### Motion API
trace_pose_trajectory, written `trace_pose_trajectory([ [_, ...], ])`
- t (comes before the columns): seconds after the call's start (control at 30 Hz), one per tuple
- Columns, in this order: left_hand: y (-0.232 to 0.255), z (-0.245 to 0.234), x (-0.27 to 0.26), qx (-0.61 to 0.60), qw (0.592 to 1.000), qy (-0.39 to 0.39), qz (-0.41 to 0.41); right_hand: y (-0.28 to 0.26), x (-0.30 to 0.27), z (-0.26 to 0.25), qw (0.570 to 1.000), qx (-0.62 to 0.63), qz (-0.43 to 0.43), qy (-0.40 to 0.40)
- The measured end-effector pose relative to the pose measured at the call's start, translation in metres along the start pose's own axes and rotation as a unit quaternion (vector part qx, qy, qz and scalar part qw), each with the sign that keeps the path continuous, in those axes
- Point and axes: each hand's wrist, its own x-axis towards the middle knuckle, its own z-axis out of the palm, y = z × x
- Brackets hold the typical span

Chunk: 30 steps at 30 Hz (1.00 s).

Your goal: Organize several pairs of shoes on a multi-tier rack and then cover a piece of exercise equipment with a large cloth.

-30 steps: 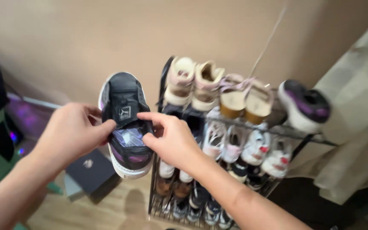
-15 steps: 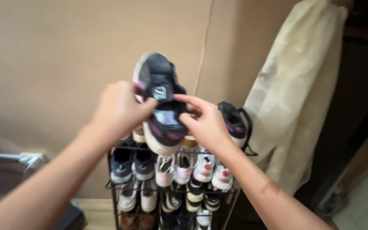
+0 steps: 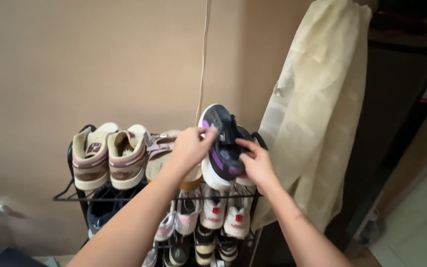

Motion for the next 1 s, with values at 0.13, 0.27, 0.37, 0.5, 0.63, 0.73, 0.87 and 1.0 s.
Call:
trace_pose_trajectory([
  [0.13, -0.059, 0.013, 0.000, -0.068, 0.997, 0.005, -0.036, 0.046, 0.025, -0.010, 0.987, -0.139, -0.069, 0.042],
  [0.27, -0.062, 0.025, -0.011, 0.123, 0.989, -0.082, 0.026, 0.033, 0.021, 0.002, 0.965, -0.222, -0.070, 0.117],
  [0.37, -0.062, 0.040, -0.006, 0.205, 0.976, -0.076, -0.005, 0.027, 0.018, 0.006, 0.964, -0.223, -0.035, 0.142],
  [0.5, -0.078, 0.051, 0.005, 0.236, 0.964, -0.030, -0.120, 0.024, 0.015, 0.000, 0.943, -0.295, -0.028, 0.152],
  [0.63, -0.108, 0.049, 0.000, 0.212, 0.971, 0.042, -0.105, 0.010, 0.009, -0.007, 0.934, -0.324, -0.010, 0.153],
  [0.73, -0.115, 0.047, -0.008, 0.167, 0.974, 0.024, -0.150, 0.015, 0.010, -0.014, 0.932, -0.327, -0.057, 0.147],
  [0.87, -0.109, 0.035, -0.004, 0.056, 0.978, 0.143, -0.140, 0.001, 0.012, -0.007, 0.947, -0.277, -0.016, 0.163],
  [1.0, -0.113, 0.027, -0.002, -0.113, 0.934, 0.268, -0.209, 0.008, 0.012, 0.010, 0.921, -0.356, -0.036, 0.157],
])
